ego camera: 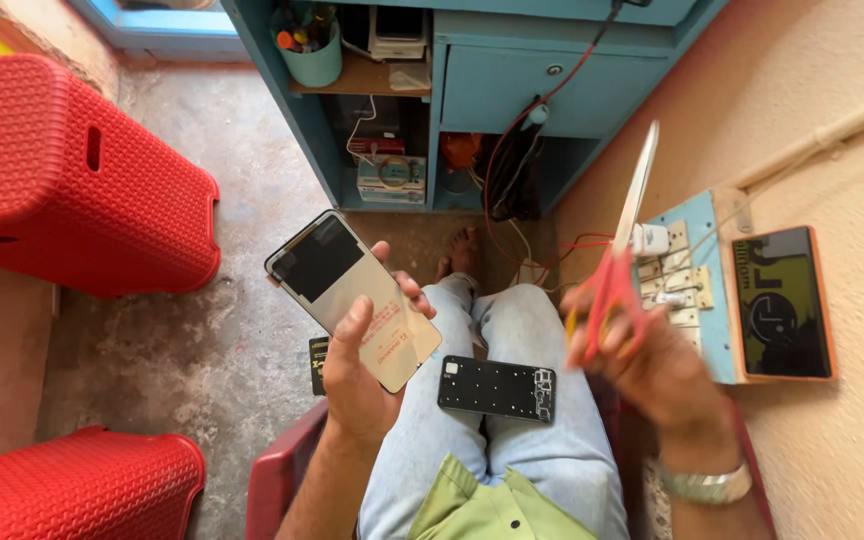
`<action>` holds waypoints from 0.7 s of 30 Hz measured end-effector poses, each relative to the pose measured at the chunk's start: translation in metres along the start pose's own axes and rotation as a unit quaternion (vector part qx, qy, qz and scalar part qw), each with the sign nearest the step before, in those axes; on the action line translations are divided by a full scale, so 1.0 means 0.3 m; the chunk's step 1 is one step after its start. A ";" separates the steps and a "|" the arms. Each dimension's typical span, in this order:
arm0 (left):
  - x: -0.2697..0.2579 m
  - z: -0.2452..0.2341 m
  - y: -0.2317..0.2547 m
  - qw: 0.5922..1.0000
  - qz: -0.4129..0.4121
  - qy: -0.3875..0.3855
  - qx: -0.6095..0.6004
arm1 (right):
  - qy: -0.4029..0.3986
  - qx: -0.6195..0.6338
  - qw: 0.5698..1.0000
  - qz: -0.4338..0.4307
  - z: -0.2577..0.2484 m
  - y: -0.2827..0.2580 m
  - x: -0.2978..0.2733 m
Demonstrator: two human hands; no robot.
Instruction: The person assembles a mobile phone by inspecting the battery and motherboard, using scissors to trim a protective film, and connecting the screen to the internal components while seated at a workbench.
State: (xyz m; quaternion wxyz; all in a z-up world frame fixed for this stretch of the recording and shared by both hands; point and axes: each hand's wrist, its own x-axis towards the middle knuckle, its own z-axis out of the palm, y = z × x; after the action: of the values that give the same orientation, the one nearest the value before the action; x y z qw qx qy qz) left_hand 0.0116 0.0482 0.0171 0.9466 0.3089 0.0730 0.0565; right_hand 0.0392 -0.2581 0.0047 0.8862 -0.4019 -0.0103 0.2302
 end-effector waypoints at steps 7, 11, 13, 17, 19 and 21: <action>-0.052 0.058 -0.031 0.999 -0.036 -0.026 -0.011 | 0.018 -0.220 0.972 0.075 -0.066 0.174 -0.203; -0.078 0.064 -0.040 0.997 -0.062 -0.044 -0.009 | -0.025 -0.376 0.924 0.059 -0.008 0.184 -0.231; -0.086 0.060 -0.041 0.997 -0.061 -0.052 -0.009 | -0.090 -0.469 0.879 -0.012 0.027 0.179 -0.242; -0.103 0.052 -0.042 0.998 -0.044 -0.054 0.002 | -0.038 -0.538 0.842 -0.003 0.096 0.200 -0.252; -0.107 0.053 -0.046 0.998 -0.034 -0.061 -0.001 | -0.019 -0.552 0.833 0.019 0.116 0.204 -0.253; -0.113 0.050 -0.049 0.998 -0.024 -0.063 -0.004 | -0.025 -0.543 0.840 0.006 0.129 0.201 -0.256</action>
State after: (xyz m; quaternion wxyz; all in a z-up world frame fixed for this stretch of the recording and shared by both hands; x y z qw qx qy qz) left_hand -0.0183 0.0225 0.0239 0.9516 0.3064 0.0209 0.0144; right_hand -0.0615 -0.2284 0.0004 0.5243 -0.8127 -0.1531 0.2028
